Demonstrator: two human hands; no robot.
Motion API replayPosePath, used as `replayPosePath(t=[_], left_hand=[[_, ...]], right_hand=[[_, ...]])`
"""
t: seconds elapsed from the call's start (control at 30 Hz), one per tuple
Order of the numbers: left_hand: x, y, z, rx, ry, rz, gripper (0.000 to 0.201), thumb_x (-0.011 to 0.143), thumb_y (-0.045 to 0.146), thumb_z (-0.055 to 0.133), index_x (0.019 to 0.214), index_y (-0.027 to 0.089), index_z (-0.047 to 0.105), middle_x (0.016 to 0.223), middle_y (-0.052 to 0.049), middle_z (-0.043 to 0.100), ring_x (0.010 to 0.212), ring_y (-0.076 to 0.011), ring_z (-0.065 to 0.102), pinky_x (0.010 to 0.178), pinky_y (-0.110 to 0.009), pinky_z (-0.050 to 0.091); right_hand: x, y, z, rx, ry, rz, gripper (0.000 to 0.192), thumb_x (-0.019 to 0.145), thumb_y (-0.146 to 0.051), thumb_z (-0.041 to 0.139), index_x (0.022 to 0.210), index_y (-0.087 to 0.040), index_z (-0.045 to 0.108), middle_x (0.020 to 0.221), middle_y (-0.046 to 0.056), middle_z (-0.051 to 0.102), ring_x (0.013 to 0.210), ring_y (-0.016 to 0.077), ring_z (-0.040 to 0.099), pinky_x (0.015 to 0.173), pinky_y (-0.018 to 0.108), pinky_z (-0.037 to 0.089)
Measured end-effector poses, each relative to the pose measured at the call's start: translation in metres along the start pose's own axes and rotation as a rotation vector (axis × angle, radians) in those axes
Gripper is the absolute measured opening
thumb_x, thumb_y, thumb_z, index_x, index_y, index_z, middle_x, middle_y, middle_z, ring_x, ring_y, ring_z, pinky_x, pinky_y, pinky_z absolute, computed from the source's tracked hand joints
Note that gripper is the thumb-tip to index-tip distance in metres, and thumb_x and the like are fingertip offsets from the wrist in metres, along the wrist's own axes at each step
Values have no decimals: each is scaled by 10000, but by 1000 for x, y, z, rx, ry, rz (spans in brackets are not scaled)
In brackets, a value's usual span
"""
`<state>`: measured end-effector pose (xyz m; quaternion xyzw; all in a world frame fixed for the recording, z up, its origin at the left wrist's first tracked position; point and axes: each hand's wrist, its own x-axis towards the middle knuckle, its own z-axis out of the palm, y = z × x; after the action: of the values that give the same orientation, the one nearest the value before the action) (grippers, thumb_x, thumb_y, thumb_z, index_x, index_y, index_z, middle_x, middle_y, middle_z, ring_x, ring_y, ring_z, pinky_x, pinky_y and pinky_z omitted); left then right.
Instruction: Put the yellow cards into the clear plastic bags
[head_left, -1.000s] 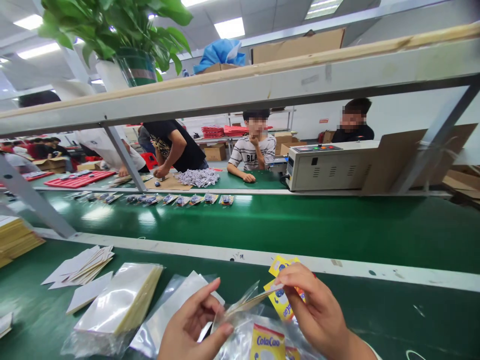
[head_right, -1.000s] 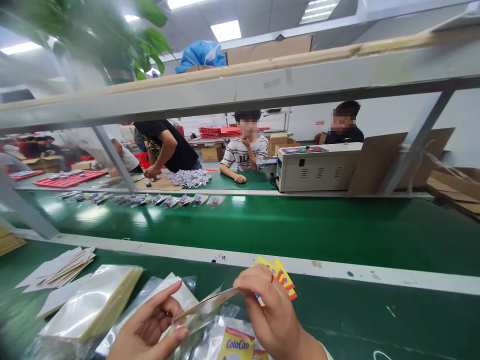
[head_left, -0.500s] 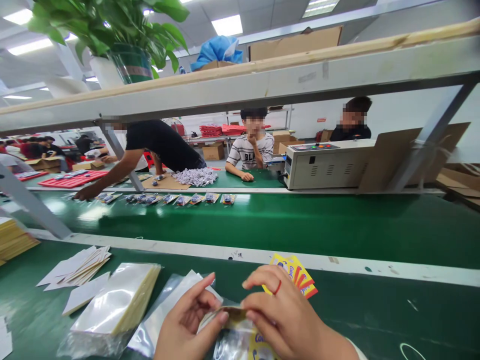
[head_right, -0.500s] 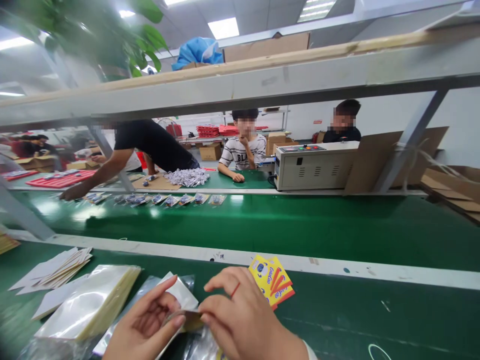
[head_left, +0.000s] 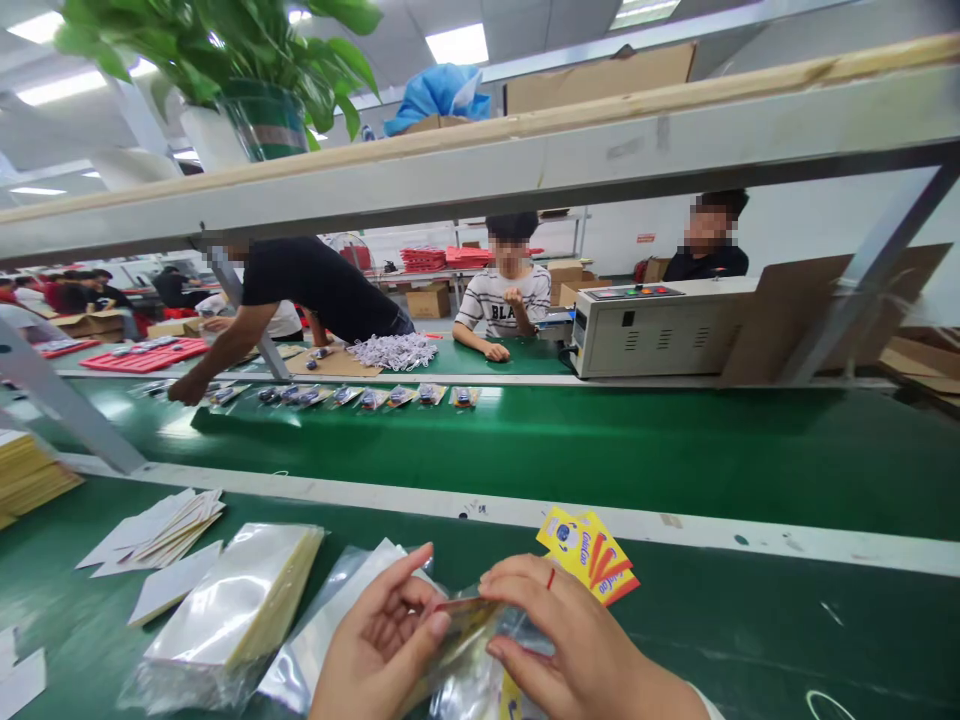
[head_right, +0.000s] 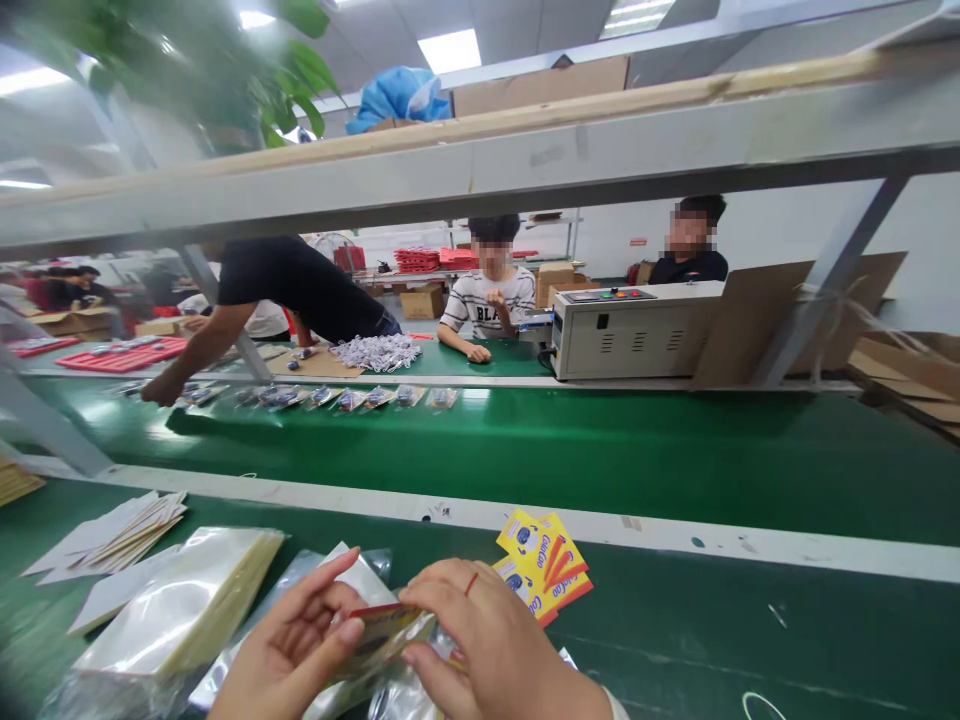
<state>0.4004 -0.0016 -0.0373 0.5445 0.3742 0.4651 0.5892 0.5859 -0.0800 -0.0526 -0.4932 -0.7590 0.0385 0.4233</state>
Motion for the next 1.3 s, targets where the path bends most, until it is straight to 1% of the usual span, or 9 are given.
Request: replayPosePath(t=[0.33, 0.43, 0.53, 0.63, 0.73, 0.9, 1.0, 1.1, 1.3], left_hand=[[-6, -9, -2, 5, -139, 16, 515, 635, 494, 817, 1079, 250, 723, 719, -12, 724, 709, -170, 698, 693, -245, 570], [8, -14, -29, 249, -130, 78, 620, 706, 641, 663, 1179, 240, 676, 949, -75, 752, 906, -251, 711, 816, -338, 574], [35, -22, -69, 777, 26, 126, 646, 737, 599, 589, 1237, 191, 625, 1165, -128, 707, 1094, -328, 646, 981, -476, 485], [61, -32, -105, 1138, 158, 63, 736, 663, 586, 552, 1164, 52, 629, 1230, -243, 655, 1217, -417, 547, 1075, -544, 359], [74, -38, -124, 1168, 157, -35, 577, 611, 540, 592, 966, 95, 686, 1033, -229, 733, 1029, -420, 662, 929, -530, 488], [77, -33, -127, 1094, 93, -51, 204, 625, 448, 605, 629, 244, 620, 598, -21, 719, 620, -270, 710, 598, -353, 557], [78, -28, -127, 1070, 48, -42, 208, 656, 427, 566, 676, 247, 669, 560, 6, 711, 588, -248, 709, 573, -325, 549], [82, -24, -127, 1066, 18, -5, 332, 674, 438, 529, 838, 240, 740, 687, -19, 776, 689, -271, 741, 648, -347, 571], [79, -20, -119, 1052, 114, 146, 236, 619, 402, 537, 687, 272, 721, 907, -69, 799, 961, -338, 710, 931, -434, 503]], right_hand=[[9, -5, 1, 182, -181, 194, 106, 837, -165, 597, 908, -219, 653, 943, 47, 694, 874, 187, 649, 777, 304, 500], [-3, 3, 1, 260, -74, 447, 5, 860, -222, 544, 860, -221, 548, 835, 34, 666, 754, 183, 634, 681, 296, 497], [-22, 19, -2, 352, -158, 733, 187, 828, -275, 567, 996, -234, 496, 998, 66, 669, 829, 207, 659, 694, 305, 524], [-38, 43, -5, 28, -263, 867, 481, 802, -334, 599, 1249, -216, 467, 1309, 131, 567, 1184, 287, 555, 952, 393, 452], [-46, 73, -6, -332, -239, 954, 594, 807, -358, 579, 1347, -151, 443, 1395, 177, 488, 1287, 336, 450, 1041, 447, 354], [-50, 107, -2, -407, -232, 1018, 625, 689, -375, 702, 1249, -142, 554, 1265, 193, 570, 1196, 380, 508, 982, 459, 380], [-51, 116, 0, -404, -207, 1050, 625, 670, -371, 720, 1228, -143, 555, 1209, 179, 590, 1161, 350, 544, 941, 409, 412], [-50, 124, -1, -395, -161, 1091, 620, 699, -395, 701, 1231, -134, 519, 1197, 180, 578, 1114, 317, 584, 899, 374, 432], [-48, 139, -3, -320, -90, 1138, 373, 637, -294, 747, 921, -177, 535, 1018, 147, 638, 995, 319, 625, 811, 367, 449]])
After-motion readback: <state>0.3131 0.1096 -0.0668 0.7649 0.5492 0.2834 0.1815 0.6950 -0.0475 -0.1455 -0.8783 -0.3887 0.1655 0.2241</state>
